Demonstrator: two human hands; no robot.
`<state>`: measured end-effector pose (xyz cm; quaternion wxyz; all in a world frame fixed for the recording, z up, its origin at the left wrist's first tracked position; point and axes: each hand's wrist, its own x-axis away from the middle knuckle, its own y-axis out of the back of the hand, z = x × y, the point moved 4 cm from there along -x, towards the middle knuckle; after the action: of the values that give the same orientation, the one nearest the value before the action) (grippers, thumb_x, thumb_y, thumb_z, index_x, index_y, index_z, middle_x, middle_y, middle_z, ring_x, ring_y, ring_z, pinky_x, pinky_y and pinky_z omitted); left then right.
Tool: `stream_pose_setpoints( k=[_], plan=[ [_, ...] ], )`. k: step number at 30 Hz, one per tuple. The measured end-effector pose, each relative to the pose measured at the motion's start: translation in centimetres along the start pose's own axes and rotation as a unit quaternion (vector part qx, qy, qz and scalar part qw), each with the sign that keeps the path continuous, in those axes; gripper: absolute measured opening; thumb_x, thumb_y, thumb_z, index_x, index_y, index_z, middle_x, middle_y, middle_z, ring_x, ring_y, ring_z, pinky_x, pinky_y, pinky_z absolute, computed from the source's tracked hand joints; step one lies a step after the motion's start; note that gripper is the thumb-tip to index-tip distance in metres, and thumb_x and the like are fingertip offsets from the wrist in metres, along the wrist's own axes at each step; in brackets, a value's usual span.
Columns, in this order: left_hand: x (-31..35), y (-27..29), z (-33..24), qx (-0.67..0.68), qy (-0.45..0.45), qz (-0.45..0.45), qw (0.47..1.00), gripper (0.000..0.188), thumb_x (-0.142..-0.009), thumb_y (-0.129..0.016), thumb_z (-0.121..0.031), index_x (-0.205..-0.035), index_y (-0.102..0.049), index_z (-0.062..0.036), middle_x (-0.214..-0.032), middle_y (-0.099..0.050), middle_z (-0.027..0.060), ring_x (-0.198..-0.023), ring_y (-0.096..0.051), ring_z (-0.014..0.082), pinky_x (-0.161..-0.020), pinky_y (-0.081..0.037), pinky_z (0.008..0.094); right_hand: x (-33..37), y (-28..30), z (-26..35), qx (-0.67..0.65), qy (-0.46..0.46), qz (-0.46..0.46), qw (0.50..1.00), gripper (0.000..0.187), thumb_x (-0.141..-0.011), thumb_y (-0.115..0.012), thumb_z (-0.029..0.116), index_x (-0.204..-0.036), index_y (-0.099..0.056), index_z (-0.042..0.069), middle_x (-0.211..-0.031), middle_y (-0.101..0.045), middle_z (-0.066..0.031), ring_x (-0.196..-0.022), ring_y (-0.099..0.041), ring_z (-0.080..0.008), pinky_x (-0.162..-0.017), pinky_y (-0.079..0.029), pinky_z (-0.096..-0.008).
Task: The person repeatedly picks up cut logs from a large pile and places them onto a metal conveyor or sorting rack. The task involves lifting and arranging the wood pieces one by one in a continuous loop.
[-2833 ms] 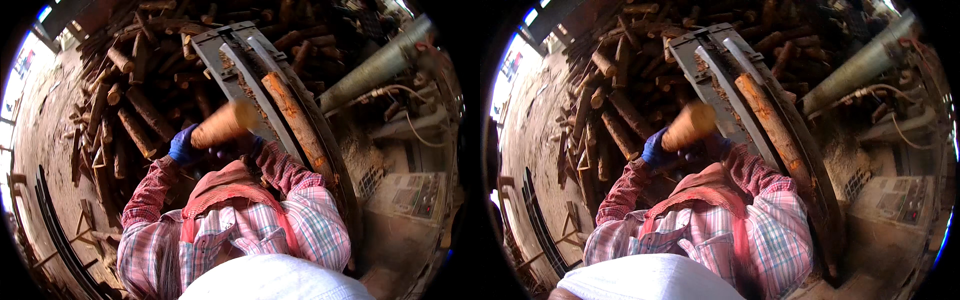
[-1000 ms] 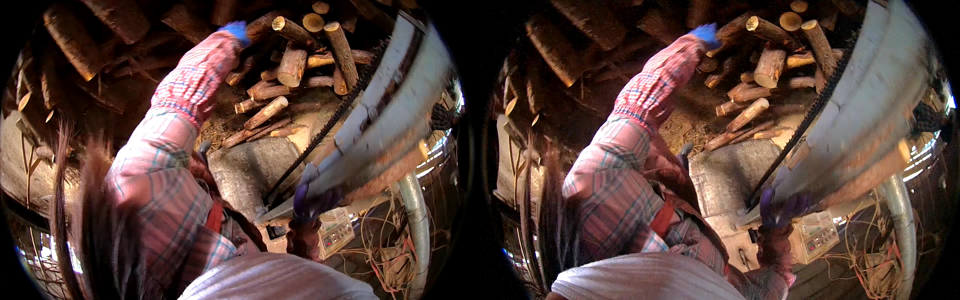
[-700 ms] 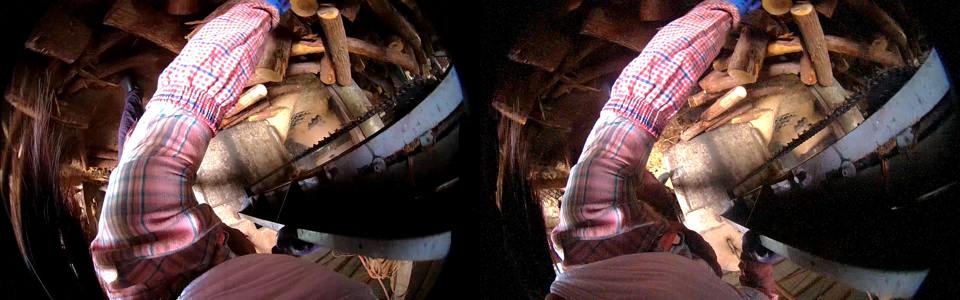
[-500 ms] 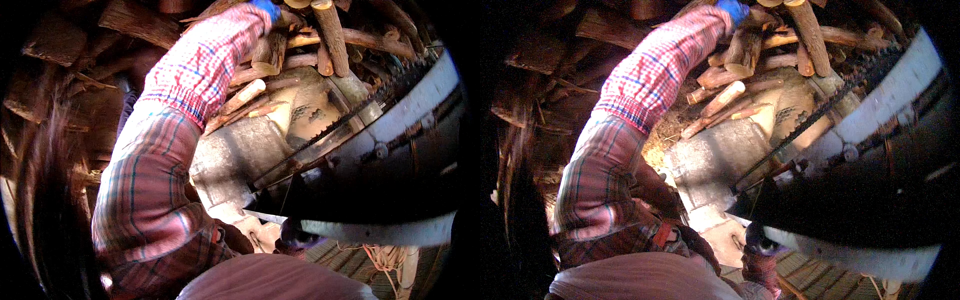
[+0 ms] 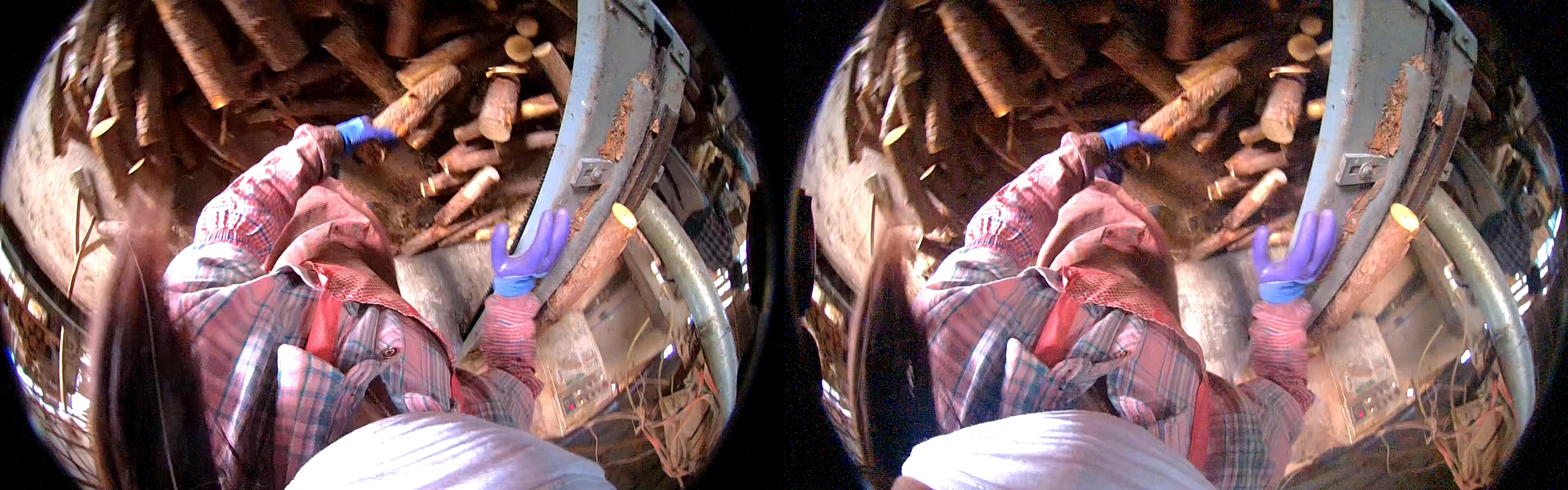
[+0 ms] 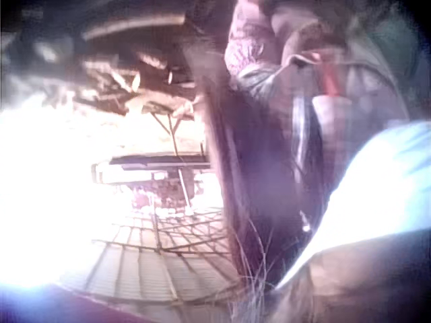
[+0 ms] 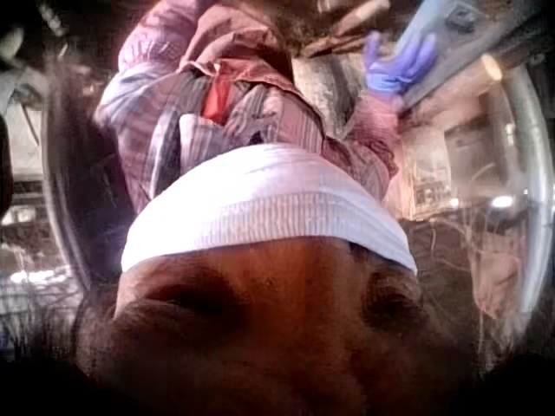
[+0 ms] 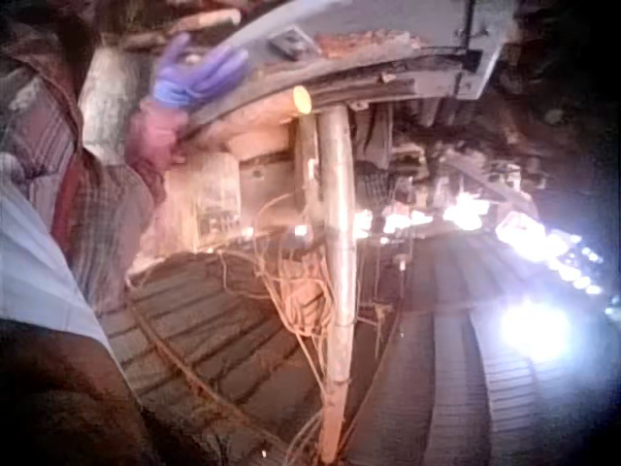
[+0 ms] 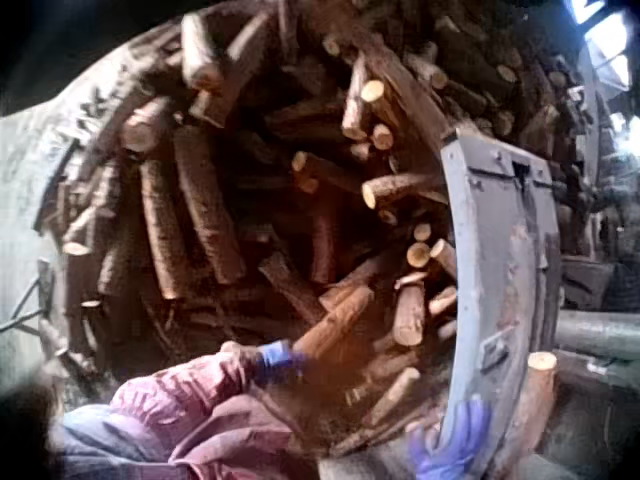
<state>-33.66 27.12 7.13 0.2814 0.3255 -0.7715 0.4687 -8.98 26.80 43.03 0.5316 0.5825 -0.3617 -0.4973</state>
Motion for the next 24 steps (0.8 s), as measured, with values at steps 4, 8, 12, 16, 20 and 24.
stream_pose_setpoints(
  k=[4, 8, 12, 16, 20, 24],
  plan=[
    [12.7, -4.1, 1.8, -0.016, -0.061, -0.033, 0.997, 0.044, -0.087, -0.076, -0.038, -0.108, -0.071, 0.0000, -0.091, -0.068, 0.0024, -0.081, -0.064, 0.0126, -0.072, -0.055, 0.0299, 3.0, -11.2, 6.5, -0.395, -0.173, 0.113, 0.895, 0.094, -0.083, -0.081, 0.032, -0.151, -0.028, -0.004, -0.158, -0.027, -0.0185, -0.142, -0.034, -0.0300, -0.116, -0.029, -0.0445],
    [19.9, -10.6, 5.5, 0.151, -0.099, -0.179, 0.967, 0.042, -0.085, -0.078, -0.035, -0.106, -0.069, -0.0007, -0.098, -0.068, 0.0044, -0.084, -0.064, 0.0122, -0.072, -0.054, 0.0288, 6.2, -25.9, 14.0, -0.677, -0.437, 0.336, 0.488, 0.068, -0.084, -0.080, 0.035, -0.137, -0.055, 0.000, -0.128, -0.061, -0.0155, -0.125, -0.053, -0.0254, -0.109, -0.040, -0.0394],
    [24.8, -16.8, 4.7, 0.089, -0.280, -0.327, 0.898, 0.055, -0.084, -0.080, -0.028, -0.125, -0.056, 0.0005, -0.103, -0.068, 0.0047, -0.086, -0.066, 0.0144, -0.078, -0.054, 0.0296, 4.4, -22.0, 18.1, -0.776, -0.413, 0.376, 0.292, 0.049, -0.081, -0.080, 0.028, -0.119, -0.065, 0.002, -0.099, -0.069, -0.0113, -0.087, -0.068, -0.0272, -0.080, -0.058, -0.0453],
    [25.7, -24.1, -1.4, 0.061, -0.378, -0.330, 0.863, 0.081, -0.086, -0.080, -0.025, -0.147, -0.034, 0.0003, -0.125, -0.061, 0.0108, -0.109, -0.061, 0.0182, -0.095, -0.051, 0.0327, -3.0, -8.3, 13.2, -0.819, -0.273, 0.308, 0.401, 0.043, -0.082, -0.081, 0.023, -0.116, -0.068, 0.002, -0.097, -0.070, -0.0075, -0.082, -0.068, -0.0217, -0.075, -0.059, -0.0388],
    [24.7, -29.9, -7.0, -0.030, -0.497, -0.208, 0.842, 0.085, -0.086, -0.081, -0.030, -0.150, -0.033, -0.0001, -0.126, -0.060, 0.0132, -0.111, -0.062, 0.0198, -0.091, -0.054, 0.0341, -7.9, 3.4, 1.5, -0.782, -0.084, 0.137, 0.602, 0.049, -0.085, -0.079, 0.020, -0.127, -0.062, 0.001, -0.111, -0.069, -0.0109, -0.096, -0.068, -0.0240, -0.086, -0.058, -0.0401],
    [22.5, -31.9, -6.8, -0.011, -0.451, -0.199, 0.870, 0.071, -0.089, -0.078, -0.024, -0.146, -0.041, -0.0036, -0.122, -0.062, 0.0104, -0.106, -0.061, 0.0166, -0.092, -0.053, 0.0316, -11.2, 12.7, -10.2, -0.564, 0.061, -0.047, 0.822, 0.071, -0.081, -0.083, 0.031, -0.135, -0.052, -0.001, -0.128, -0.063, -0.0152, -0.110, -0.064, -0.0278, -0.096, -0.054, -0.0422]
  ],
)
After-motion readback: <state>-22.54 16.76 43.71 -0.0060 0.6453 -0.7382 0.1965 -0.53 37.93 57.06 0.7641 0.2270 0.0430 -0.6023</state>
